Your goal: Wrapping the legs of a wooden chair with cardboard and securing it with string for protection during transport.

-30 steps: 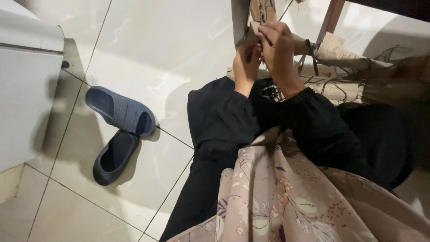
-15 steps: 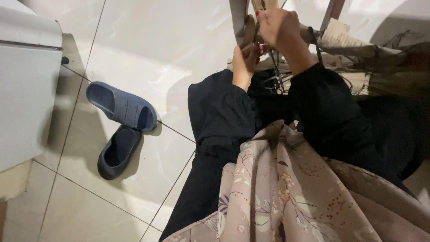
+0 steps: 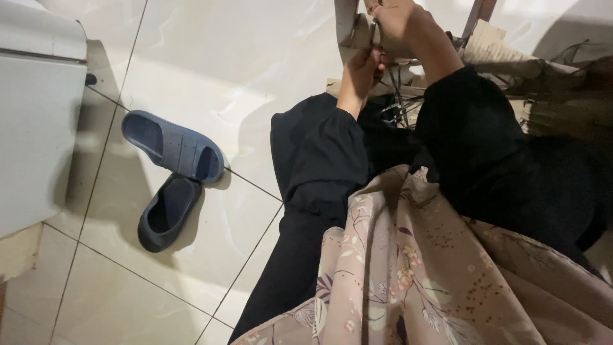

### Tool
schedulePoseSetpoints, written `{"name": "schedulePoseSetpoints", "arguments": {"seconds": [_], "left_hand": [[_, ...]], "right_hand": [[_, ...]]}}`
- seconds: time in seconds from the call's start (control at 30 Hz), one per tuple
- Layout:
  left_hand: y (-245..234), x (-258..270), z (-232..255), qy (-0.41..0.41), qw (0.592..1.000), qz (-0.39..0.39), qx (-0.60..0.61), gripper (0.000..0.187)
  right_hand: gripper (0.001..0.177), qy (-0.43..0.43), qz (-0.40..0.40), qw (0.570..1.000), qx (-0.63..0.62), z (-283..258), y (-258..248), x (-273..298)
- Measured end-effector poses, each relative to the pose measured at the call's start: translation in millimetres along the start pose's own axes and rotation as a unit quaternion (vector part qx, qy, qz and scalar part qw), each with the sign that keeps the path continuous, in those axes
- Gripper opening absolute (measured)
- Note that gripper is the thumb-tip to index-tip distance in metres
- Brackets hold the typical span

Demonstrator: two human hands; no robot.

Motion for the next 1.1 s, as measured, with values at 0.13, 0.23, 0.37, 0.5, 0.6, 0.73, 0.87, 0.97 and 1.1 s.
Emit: {"name": "schedulePoseSetpoints", "arguments": {"seconds": [0.13, 0.23, 0.37, 0.5, 0.6, 0.73, 0.87, 0.97, 1.1], "left_hand": [[-9, -8, -20, 0.048, 0.992, 0.01, -0.116, 0.027], [-19, -3, -19, 0.041, 0.964, 0.046, -0.258, 0.037], [-19, 16, 11, -0.003, 0.938, 0.065, -0.342, 0.05], [-14, 28, 28, 0.001, 0.909, 0.076, -0.409, 0.043], [-9, 47, 49, 0.02, 0.861, 0.119, -0.494, 0.036], [6, 74, 89, -0.003, 0.843, 0.191, -0.503, 0.012], [6, 80, 83, 0.102, 0.831, 0.205, -0.507, 0.016], [7, 82, 84, 0.127, 0.83, 0.175, -0.514, 0.019], [4, 82, 79, 0.211, 0.825, 0.178, -0.494, 0.016]], "right_hand": [[0.042, -0.005, 0.072, 0.988, -0.137, 0, 1, 18], [0.03, -0.487, 0.272, 0.829, 0.022, 16, 2, 31], [0.1, -0.279, 0.202, 0.911, 0.227, 11, 18, 51], [0.077, -0.311, 0.356, 0.859, 0.198, 11, 27, 51], [0.072, -0.313, 0.428, 0.819, 0.218, 9, 32, 50], [0.059, -0.34, 0.489, 0.774, 0.213, -2, 33, 58], [0.023, -0.417, 0.506, 0.735, 0.171, -9, 38, 70], [0.042, -0.441, 0.478, 0.757, 0.071, -4, 51, 68], [0.033, -0.467, 0.448, 0.76, -0.06, -14, 50, 84]]}}
Point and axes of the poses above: each hand's wrist, its own x-axis away from the middle knuckle, its own y-axis out of the palm, z = x × y, the point moved 3 cm from there along -x, towards the middle knuckle, and after that the axes turned 11 degrees about -x, right-handed, at the moved point
